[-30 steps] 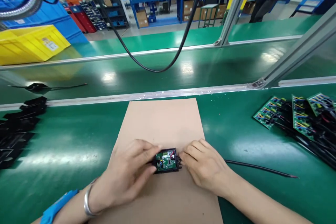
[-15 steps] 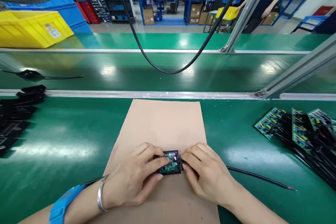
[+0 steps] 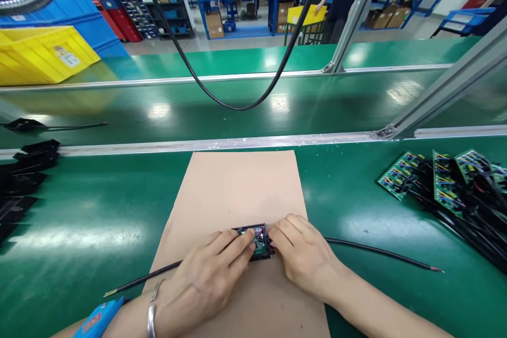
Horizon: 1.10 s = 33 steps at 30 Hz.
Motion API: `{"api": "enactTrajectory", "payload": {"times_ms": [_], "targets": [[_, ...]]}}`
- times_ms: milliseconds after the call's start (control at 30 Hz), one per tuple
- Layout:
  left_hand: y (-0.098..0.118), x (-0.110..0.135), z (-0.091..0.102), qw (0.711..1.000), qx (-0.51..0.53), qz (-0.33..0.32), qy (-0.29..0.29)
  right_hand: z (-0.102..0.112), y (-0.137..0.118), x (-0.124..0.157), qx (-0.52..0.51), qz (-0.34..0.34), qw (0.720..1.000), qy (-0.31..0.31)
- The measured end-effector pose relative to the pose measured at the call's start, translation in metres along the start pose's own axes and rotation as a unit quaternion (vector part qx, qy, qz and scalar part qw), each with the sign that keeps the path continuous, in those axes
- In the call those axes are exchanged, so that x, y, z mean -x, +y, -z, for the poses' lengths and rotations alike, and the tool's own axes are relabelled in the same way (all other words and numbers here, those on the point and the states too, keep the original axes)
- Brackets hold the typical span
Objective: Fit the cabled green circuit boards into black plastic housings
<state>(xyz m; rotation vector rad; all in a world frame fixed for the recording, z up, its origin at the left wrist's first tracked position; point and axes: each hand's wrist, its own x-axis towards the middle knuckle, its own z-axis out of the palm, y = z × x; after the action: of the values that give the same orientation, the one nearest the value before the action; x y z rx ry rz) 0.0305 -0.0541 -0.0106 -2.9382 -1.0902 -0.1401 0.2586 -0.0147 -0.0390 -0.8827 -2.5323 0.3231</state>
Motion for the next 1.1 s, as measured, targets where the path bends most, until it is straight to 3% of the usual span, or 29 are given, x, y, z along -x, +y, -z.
{"api": "enactTrajectory", "payload": {"times_ms": [133, 200, 367, 600, 800, 1100], "targets": [[0.003, -0.004, 0.004, 1.0, -0.007, 0.007, 0.003, -0.001, 0.001, 0.004, 0.042, 0.065, 0.995, 0.064], [0.003, -0.006, 0.005, 1.0, 0.003, 0.01, 0.003, 0.001, 0.002, 0.006, 0.062, 0.091, 0.992, 0.067], [0.001, -0.008, 0.007, 1.0, 0.027, 0.011, -0.002, 0.006, 0.006, 0.007, 0.094, 0.118, 0.988, 0.012], [-0.001, -0.008, 0.007, 0.999, 0.037, -0.002, 0.015, 0.012, 0.008, 0.004, 0.069, 0.105, 0.992, -0.013], [-0.001, -0.007, 0.005, 0.999, 0.029, -0.005, 0.035, 0.021, 0.001, -0.002, 0.136, 0.111, 0.981, -0.078], [-0.003, -0.007, 0.008, 0.999, 0.047, -0.009, 0.02, 0.025, -0.009, -0.02, 0.167, 0.111, 0.968, -0.15]]}}
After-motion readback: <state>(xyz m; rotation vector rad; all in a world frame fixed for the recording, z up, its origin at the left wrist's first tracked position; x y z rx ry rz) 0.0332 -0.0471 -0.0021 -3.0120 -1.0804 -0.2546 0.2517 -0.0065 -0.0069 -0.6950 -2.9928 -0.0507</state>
